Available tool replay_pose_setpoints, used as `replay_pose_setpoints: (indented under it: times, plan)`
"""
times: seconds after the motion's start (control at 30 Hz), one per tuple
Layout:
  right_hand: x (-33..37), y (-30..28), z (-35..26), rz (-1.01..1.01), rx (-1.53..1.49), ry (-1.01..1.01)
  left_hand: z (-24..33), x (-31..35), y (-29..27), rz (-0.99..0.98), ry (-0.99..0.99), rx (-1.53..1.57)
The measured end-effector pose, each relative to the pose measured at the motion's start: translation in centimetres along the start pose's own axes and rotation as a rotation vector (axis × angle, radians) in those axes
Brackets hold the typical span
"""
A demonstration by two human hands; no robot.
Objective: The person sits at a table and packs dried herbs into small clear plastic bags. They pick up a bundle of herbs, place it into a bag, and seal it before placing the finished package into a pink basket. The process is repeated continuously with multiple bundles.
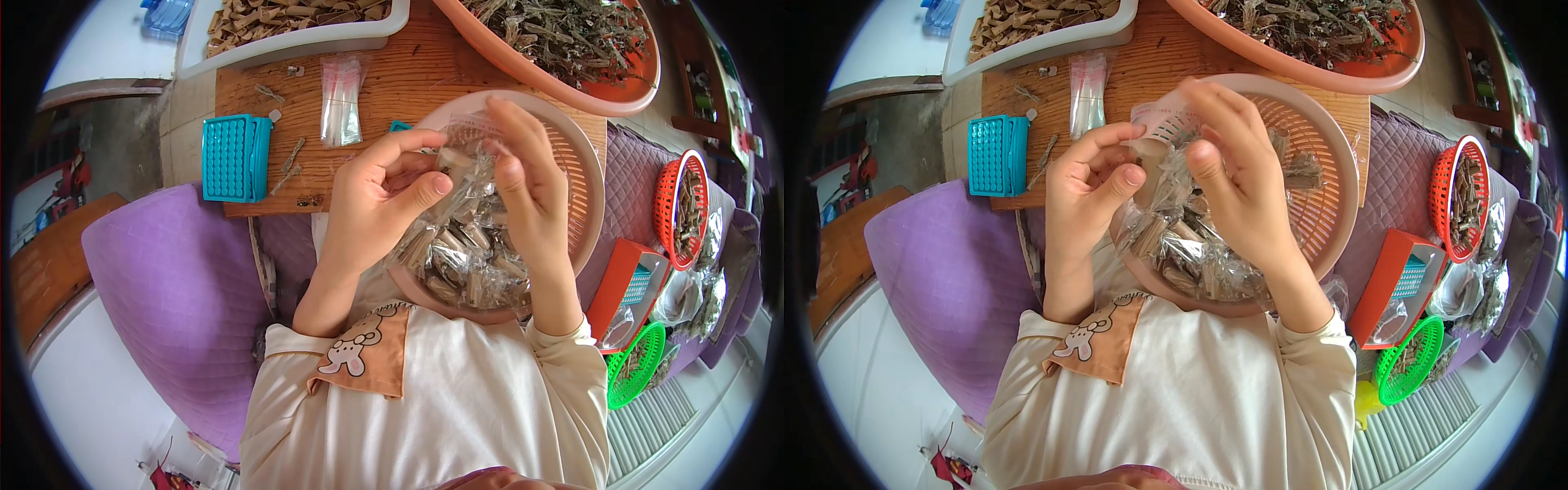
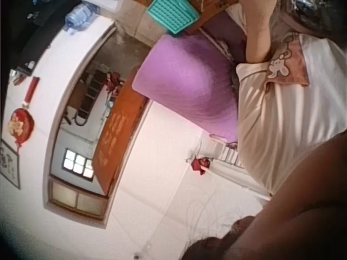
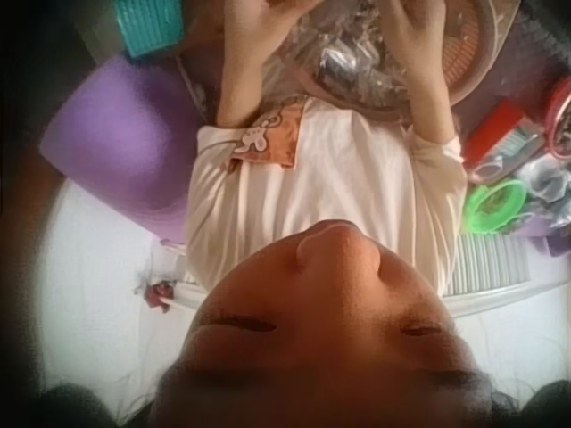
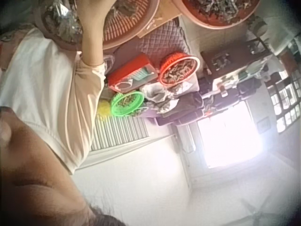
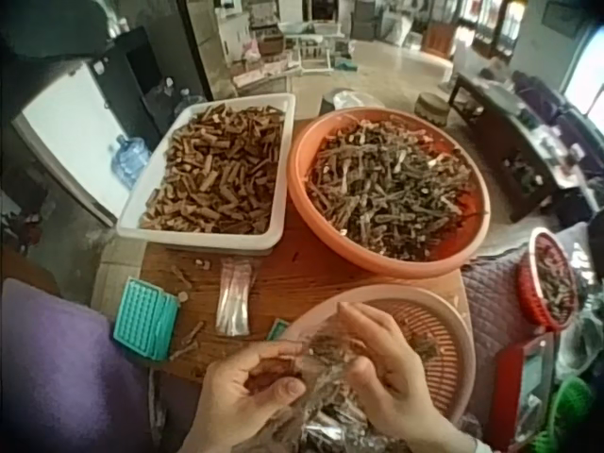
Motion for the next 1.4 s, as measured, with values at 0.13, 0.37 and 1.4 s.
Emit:
replay_pose_setpoints:
  times: [0.13, 0.37, 1.4]
  plan:
    - [1.1, 0.6, 1.5, -0.117, -0.282, 0.263, -0.3, 0.6, -0.2, 0.047, 0.033, 0.035]
    - [1.6, 0.8, 2.3, -0.189, -0.088, 0.420, 0.0, 1.1, 0.4, 0.122, 0.200, -0.112]
    - [0.4, 2.6, -2.8, -0.235, 0.540, -0.077, 6.8, 1.3, 2.1, 0.172, 0.872, -1.030]
Point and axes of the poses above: each hand's wrist, its own x-axis away from the middle knuckle, its own y-axis out of the palm, z = x × y, the point moved 7 cm from there along -x, towards the middle knuckle, and after that the axes turned 2 degrees about -x, right-handed, at the moved point
